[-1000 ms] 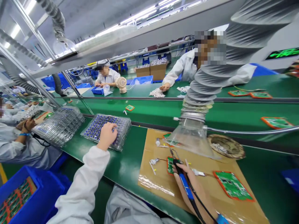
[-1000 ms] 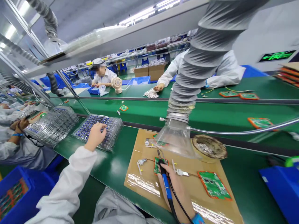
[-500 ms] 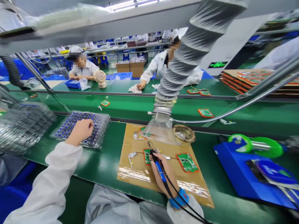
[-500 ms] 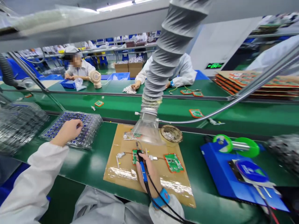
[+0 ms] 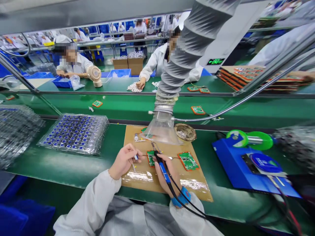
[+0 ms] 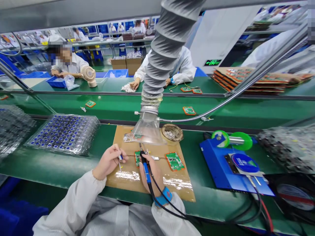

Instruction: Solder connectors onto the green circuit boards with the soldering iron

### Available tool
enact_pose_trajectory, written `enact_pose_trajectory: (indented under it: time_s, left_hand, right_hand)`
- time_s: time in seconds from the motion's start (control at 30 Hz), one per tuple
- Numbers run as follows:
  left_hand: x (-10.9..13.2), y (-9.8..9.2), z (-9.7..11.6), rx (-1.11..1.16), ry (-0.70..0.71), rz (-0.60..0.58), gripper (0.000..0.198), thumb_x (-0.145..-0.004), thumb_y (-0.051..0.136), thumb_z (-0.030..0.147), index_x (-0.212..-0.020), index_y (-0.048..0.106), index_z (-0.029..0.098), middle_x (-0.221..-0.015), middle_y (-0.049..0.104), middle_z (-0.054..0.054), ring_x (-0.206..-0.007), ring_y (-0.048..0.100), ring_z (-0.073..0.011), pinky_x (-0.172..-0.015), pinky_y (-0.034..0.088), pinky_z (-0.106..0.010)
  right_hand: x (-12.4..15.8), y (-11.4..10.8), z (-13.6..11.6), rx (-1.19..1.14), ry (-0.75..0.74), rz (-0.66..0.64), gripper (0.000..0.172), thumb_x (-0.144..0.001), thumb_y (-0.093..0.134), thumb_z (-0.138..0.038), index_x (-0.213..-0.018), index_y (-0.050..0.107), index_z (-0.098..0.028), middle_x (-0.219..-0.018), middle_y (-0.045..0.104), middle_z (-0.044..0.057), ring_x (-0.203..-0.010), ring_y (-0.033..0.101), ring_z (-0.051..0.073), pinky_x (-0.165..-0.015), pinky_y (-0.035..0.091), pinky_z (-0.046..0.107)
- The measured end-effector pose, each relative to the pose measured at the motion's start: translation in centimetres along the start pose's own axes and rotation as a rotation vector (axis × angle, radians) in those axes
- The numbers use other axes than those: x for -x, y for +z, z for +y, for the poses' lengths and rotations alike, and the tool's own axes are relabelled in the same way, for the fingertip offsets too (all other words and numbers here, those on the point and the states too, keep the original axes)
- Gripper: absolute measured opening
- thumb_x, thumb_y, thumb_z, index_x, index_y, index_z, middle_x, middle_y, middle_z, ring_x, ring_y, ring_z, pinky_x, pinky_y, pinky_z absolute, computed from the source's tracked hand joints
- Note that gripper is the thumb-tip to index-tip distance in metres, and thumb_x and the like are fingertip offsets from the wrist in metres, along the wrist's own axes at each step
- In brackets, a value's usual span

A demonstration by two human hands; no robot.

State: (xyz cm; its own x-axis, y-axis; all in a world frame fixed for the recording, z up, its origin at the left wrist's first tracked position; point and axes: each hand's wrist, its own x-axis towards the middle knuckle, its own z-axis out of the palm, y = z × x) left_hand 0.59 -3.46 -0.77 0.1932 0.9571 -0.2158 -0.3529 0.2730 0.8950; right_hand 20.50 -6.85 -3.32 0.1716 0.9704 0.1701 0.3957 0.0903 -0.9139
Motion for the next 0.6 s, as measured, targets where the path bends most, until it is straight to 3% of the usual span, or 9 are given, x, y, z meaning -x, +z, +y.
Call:
enact_pose_trajectory:
  time_s: [0.07,0.17,0.3,0.4,0.6]
  left_hand:
    - [-0.4,0.8,-0.8,-0.090,-0.102,-0.073,0.047,-0.070,0.084,0.049,-0.079,0.049,0.019,-0.076,0.074,-0.005,-0.058,0.070,-0.0156,-0.049,0.049,-0.022]
    - [-0.4,1.5,-1.5,-0.229,-0.189,-0.144,0.048,-0.068,0.085,0.052,-0.081,0.057,0.015,-0.078,0.076,-0.009,-0.057,0.070,-0.0148,-0.050,0.051,-0.022]
    - [0.0,1.8,-1.7,-0.278,-0.230,-0.109,0.047,-0.066,0.087,0.052,-0.082,0.066,0.013,-0.078,0.078,-0.010,-0.064,0.072,-0.0156,-0.059,0.056,-0.024]
    - [0.2,1.9,-1.7,-0.294,-0.246,-0.089,0.047,-0.066,0.087,0.052,-0.083,0.069,0.013,-0.077,0.078,-0.010,-0.064,0.072,-0.0154,-0.061,0.056,-0.024]
    - [0.4,2.5,-1.4,-0.342,-0.218,-0.064,0.037,-0.069,0.085,0.047,-0.077,0.069,0.015,-0.072,0.076,-0.008,-0.065,0.071,-0.0160,-0.062,0.055,-0.025]
  right_hand:
    - [0.3,0.1,0.7,-0.030,-0.033,-0.025,0.034,-0.096,0.067,-0.043,-0.122,0.063,-0.022,-0.120,0.067,0.009,-0.104,0.068,0.023,-0.089,0.059,0.041]
    - [0.9,0.1,1.5,-0.170,-0.070,-0.047,0.032,-0.093,0.069,-0.040,-0.119,0.061,-0.024,-0.112,0.071,0.009,-0.102,0.071,0.024,-0.092,0.059,0.042]
    - [1.1,0.5,0.9,-0.364,-0.031,0.014,0.029,-0.089,0.071,-0.033,-0.114,0.059,-0.024,-0.100,0.074,0.006,-0.091,0.073,0.022,-0.085,0.061,0.040]
    - [0.8,0.7,-0.3,-0.380,-0.010,0.059,0.025,-0.086,0.074,-0.030,-0.106,0.061,-0.024,-0.090,0.073,0.003,-0.084,0.073,0.020,-0.079,0.061,0.036]
    - [0.4,0.7,-1.5,-0.380,0.030,0.028,0.021,-0.084,0.073,-0.031,-0.100,0.061,-0.024,-0.082,0.072,0.001,-0.076,0.072,0.018,-0.072,0.060,0.032]
